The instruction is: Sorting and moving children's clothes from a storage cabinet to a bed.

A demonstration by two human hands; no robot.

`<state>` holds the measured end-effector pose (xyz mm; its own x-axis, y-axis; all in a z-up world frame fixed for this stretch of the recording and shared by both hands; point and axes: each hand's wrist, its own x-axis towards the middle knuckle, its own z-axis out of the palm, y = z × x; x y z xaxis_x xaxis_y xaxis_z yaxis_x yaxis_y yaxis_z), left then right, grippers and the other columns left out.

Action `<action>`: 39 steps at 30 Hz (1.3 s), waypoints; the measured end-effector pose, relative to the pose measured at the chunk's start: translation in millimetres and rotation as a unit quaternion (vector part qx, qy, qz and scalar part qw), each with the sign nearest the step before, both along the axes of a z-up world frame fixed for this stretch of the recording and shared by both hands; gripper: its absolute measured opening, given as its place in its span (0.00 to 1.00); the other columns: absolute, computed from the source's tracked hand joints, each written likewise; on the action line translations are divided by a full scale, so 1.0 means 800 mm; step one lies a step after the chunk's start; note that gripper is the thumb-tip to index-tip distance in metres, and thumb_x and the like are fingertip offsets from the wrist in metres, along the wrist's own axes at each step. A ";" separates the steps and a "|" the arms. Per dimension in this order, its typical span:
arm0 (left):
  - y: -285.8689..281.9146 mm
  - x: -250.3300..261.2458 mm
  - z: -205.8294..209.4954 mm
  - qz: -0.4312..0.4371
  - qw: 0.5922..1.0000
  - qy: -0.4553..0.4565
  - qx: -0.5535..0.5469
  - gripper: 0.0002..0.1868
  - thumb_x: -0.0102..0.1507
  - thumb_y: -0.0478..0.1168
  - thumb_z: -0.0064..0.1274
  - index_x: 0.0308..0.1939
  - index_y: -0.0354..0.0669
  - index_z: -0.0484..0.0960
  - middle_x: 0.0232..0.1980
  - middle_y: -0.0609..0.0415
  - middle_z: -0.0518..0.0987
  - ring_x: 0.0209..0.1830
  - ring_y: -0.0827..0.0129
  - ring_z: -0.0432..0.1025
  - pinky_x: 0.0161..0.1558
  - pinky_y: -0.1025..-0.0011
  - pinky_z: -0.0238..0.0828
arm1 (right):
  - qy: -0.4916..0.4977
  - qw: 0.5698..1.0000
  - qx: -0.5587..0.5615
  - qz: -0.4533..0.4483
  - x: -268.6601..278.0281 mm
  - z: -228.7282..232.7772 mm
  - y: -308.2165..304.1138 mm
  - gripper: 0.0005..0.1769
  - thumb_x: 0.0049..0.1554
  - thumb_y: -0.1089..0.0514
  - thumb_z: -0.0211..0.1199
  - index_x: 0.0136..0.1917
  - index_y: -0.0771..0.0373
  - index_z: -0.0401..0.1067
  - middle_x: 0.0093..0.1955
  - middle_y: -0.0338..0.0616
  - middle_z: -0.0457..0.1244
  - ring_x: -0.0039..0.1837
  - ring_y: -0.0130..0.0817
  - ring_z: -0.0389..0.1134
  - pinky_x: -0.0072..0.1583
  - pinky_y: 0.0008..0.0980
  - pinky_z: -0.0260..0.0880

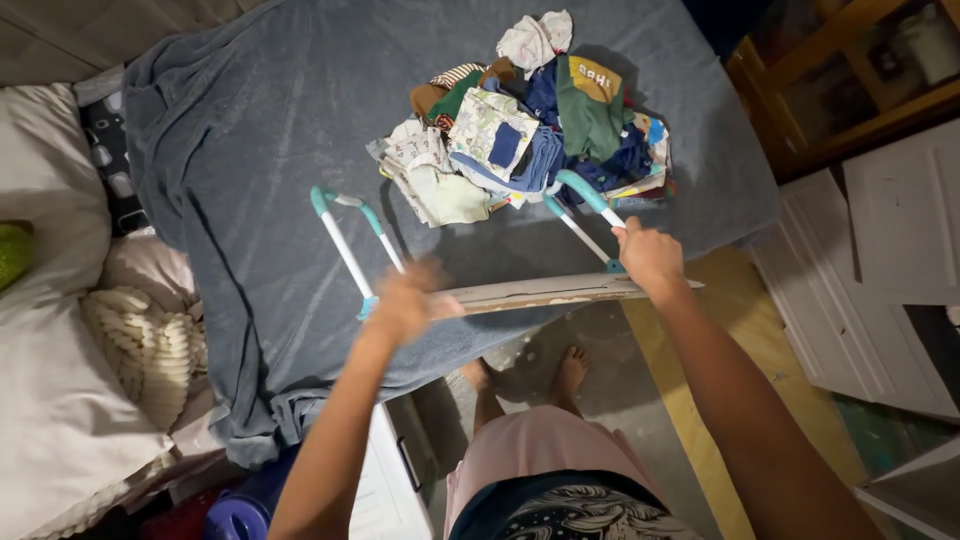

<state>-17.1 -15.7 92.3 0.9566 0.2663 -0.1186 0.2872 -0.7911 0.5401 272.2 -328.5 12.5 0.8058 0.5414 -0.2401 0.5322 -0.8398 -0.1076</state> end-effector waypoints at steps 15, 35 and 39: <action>-0.007 -0.007 -0.005 -0.130 0.983 0.112 0.063 0.09 0.60 0.45 0.58 0.42 0.50 0.85 0.36 0.47 0.83 0.39 0.52 0.79 0.40 0.54 0.74 | 0.133 0.964 0.044 -0.224 0.073 -0.027 -0.125 0.33 0.68 0.38 0.48 0.47 0.70 0.78 0.38 0.62 0.70 0.43 0.60 0.74 0.50 0.55 0.73; 0.242 0.012 -0.070 -0.038 0.949 0.267 -0.164 0.20 0.57 0.55 0.63 0.46 0.47 0.88 0.39 0.49 0.86 0.39 0.58 0.79 0.45 0.60 0.72 | 0.426 0.764 0.398 -0.274 -0.022 -0.067 0.013 0.33 0.61 0.35 0.62 0.58 0.70 0.75 0.53 0.47 0.69 0.52 0.33 0.70 0.57 0.35 0.69; 0.262 0.045 -0.083 -0.055 0.951 0.273 -0.134 0.24 0.54 0.57 0.66 0.46 0.45 0.88 0.42 0.48 0.87 0.42 0.57 0.80 0.47 0.60 0.73 | 0.408 0.765 0.363 -0.340 -0.012 -0.037 0.056 0.36 0.56 0.31 0.64 0.56 0.68 0.75 0.52 0.48 0.70 0.51 0.35 0.72 0.52 0.36 0.71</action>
